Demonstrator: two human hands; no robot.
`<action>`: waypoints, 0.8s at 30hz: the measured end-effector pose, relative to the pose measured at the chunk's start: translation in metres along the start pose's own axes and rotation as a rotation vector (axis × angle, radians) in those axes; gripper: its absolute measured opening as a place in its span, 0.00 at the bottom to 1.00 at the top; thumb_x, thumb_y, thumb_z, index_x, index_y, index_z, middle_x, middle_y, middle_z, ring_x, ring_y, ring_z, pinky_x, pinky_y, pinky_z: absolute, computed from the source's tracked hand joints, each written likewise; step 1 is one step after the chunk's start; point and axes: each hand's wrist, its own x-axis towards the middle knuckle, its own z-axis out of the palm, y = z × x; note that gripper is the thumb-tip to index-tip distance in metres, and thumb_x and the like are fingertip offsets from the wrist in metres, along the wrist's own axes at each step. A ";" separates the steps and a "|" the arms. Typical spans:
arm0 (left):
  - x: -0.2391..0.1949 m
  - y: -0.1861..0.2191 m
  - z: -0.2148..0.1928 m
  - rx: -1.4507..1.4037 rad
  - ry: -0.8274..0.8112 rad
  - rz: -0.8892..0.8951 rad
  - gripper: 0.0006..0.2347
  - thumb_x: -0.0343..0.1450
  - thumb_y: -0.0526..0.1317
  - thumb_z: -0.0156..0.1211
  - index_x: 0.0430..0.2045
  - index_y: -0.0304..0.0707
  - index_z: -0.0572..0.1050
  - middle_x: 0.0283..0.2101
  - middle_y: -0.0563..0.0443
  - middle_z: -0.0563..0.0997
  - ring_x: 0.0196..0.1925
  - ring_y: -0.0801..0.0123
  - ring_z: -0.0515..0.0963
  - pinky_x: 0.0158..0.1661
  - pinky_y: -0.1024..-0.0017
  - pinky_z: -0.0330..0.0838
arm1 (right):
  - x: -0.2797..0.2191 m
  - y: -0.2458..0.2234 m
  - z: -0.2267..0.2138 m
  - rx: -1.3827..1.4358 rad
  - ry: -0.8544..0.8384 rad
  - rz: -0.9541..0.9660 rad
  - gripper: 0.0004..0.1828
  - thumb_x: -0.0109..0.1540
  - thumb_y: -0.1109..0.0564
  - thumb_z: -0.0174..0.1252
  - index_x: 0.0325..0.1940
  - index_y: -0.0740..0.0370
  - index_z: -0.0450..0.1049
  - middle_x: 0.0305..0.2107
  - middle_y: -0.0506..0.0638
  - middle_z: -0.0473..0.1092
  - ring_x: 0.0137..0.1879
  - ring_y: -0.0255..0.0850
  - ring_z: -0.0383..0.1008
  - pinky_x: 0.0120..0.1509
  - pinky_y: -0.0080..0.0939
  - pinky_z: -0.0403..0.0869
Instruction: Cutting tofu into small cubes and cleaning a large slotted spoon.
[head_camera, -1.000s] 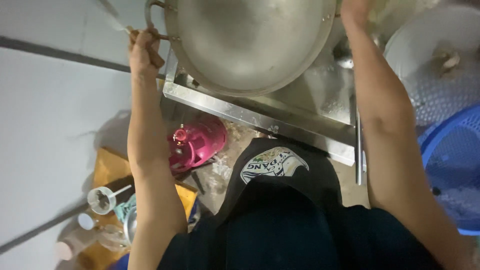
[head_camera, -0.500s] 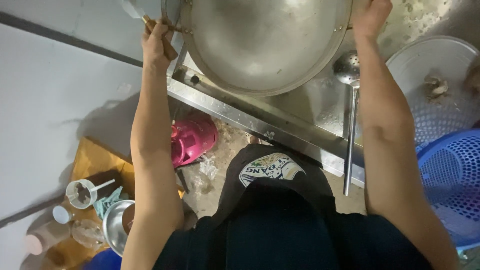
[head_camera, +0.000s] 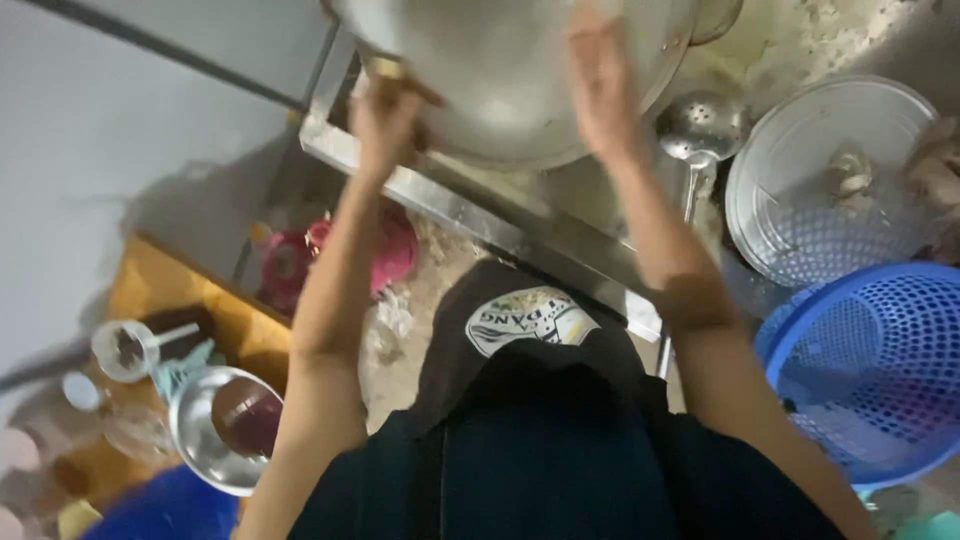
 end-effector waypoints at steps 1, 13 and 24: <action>-0.025 0.025 0.028 -0.004 -0.096 -0.066 0.07 0.78 0.32 0.55 0.45 0.27 0.76 0.31 0.43 0.84 0.23 0.69 0.81 0.23 0.73 0.78 | -0.013 -0.028 0.012 0.193 -0.194 0.129 0.24 0.75 0.44 0.46 0.69 0.61 0.64 0.57 0.55 0.72 0.64 0.46 0.74 0.70 0.51 0.73; -0.204 -0.090 0.063 0.086 -0.299 -0.354 0.13 0.72 0.45 0.64 0.45 0.36 0.81 0.37 0.47 0.87 0.35 0.69 0.85 0.36 0.69 0.78 | -0.107 0.006 -0.003 0.613 -0.257 0.661 0.16 0.73 0.48 0.55 0.56 0.62 0.66 0.34 0.49 0.68 0.26 0.38 0.73 0.28 0.40 0.74; -0.191 -0.334 0.072 -0.607 0.252 -0.862 0.15 0.73 0.46 0.60 0.48 0.34 0.76 0.40 0.43 0.83 0.38 0.58 0.86 0.40 0.59 0.84 | -0.228 -0.039 -0.058 0.253 -0.083 0.794 0.10 0.76 0.51 0.53 0.48 0.61 0.67 0.30 0.46 0.63 0.24 0.34 0.67 0.24 0.36 0.67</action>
